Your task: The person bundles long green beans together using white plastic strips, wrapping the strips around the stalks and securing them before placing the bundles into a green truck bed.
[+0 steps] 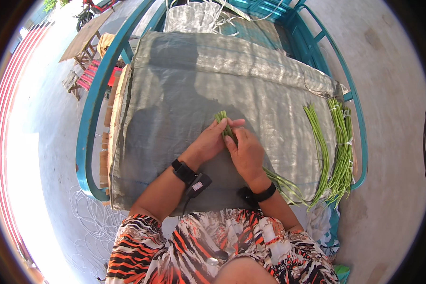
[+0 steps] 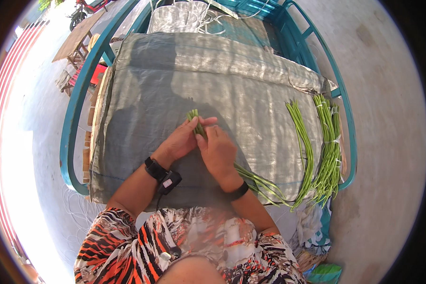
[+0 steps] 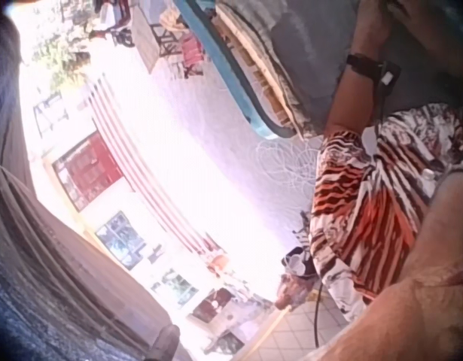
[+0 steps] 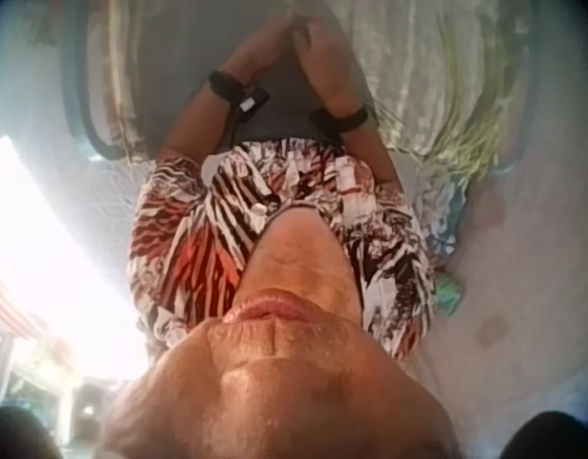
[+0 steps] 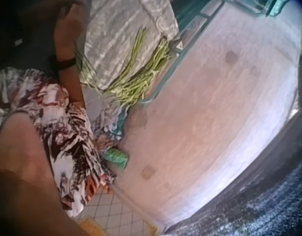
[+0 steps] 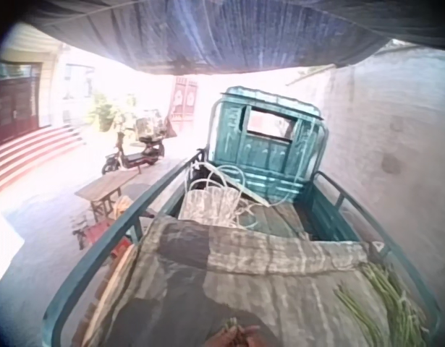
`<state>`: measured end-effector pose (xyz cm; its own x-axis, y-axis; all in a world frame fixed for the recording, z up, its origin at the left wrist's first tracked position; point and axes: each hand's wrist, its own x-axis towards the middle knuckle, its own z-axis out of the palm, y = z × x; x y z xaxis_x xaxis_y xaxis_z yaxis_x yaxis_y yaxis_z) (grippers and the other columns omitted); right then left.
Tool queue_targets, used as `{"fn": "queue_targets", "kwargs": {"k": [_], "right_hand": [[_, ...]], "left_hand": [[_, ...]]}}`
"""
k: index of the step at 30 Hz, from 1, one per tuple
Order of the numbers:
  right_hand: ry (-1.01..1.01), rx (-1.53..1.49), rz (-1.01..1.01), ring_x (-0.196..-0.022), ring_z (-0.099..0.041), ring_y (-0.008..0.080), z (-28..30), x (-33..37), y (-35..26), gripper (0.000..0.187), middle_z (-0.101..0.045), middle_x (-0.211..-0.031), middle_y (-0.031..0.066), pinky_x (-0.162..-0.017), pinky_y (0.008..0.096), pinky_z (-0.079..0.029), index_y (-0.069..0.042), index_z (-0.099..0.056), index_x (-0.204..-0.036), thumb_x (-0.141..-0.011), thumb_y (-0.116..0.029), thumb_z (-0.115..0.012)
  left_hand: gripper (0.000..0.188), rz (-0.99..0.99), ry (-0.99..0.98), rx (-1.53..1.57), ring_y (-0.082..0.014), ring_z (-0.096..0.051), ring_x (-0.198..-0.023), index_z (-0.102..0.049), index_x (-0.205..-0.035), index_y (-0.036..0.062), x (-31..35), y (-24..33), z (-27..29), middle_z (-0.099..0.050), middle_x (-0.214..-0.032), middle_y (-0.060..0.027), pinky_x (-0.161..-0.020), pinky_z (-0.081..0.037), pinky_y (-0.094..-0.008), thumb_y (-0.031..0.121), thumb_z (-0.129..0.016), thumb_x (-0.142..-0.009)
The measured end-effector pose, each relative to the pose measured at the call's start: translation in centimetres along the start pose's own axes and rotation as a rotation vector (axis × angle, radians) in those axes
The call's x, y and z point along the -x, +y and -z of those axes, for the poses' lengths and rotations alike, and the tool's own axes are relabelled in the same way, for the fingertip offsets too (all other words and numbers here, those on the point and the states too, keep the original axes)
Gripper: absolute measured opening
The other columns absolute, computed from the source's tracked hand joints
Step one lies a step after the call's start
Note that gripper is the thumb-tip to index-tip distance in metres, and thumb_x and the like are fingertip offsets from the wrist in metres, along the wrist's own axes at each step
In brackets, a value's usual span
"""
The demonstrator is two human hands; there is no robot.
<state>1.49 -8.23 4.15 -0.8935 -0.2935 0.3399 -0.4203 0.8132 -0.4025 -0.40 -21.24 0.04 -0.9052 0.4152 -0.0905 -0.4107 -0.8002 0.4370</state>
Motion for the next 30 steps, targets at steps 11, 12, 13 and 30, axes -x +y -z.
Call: {"fn": "queue_targets", "kwargs": {"k": [11, 12, 13, 30], "right_hand": [[-0.065, -0.031, -0.055, -0.074, -0.058, 0.0376, -1.1, 1.7, -0.3, 0.022, -0.059, -0.082, 0.0161, -0.060, 0.0468, -0.044, -0.007, -0.049, -0.100, -0.085, -0.020, -0.058], [-0.115, -0.081, -0.130, -0.072, -0.059, 0.0386, -1.3, 1.9, -0.2, 0.022, -0.060, -0.081, 0.0171, -0.058, 0.0485, -0.044, -0.007, -0.047, -0.103, -0.088, -0.020, -0.056], [-0.115, -0.081, -0.132, -0.072, -0.059, 0.0386, -1.4, 1.9, -0.1, 0.022, -0.060, -0.081, 0.0171, -0.058, 0.0485, -0.044, -0.007, -0.047, -0.103, -0.088, -0.020, -0.056], [-0.319, -0.055, -0.105, -0.072, -0.061, 0.0354, 2.5, 4.0, 2.6, 0.027, -0.062, -0.077, 0.0147, -0.058, 0.0442, -0.046, -0.008, -0.049, -0.100, -0.084, -0.027, -0.059]], "left_hand": [[0.020, -0.001, -0.153, -0.021, -0.0223, -0.054, -0.112, -0.052, -0.100, 0.0104, 0.0, 0.1, 1.3, -0.057, -0.120, -0.0144, -0.095, -0.045, -0.0367, 0.026, -0.039, -0.100], [0.020, 0.006, -0.132, -0.040, -0.0249, -0.051, -0.116, -0.053, -0.105, 0.0109, 0.0, 0.1, 1.1, -0.058, -0.119, -0.0136, -0.098, -0.042, -0.0395, 0.026, -0.043, -0.098], [0.022, 0.012, -0.110, -0.060, -0.0275, -0.049, -0.119, -0.054, -0.111, 0.0114, 0.1, 0.2, 0.9, -0.059, -0.118, -0.0127, -0.101, -0.040, -0.0424, 0.027, -0.047, -0.097], [0.037, 0.040, -0.050, 0.035, -0.0185, -0.058, -0.082, -0.048, -0.076, 0.0121, 0.4, 0.2, 1.1, -0.054, -0.070, -0.0008, -0.090, -0.046, -0.0402, 0.041, -0.039, -0.098]]}}
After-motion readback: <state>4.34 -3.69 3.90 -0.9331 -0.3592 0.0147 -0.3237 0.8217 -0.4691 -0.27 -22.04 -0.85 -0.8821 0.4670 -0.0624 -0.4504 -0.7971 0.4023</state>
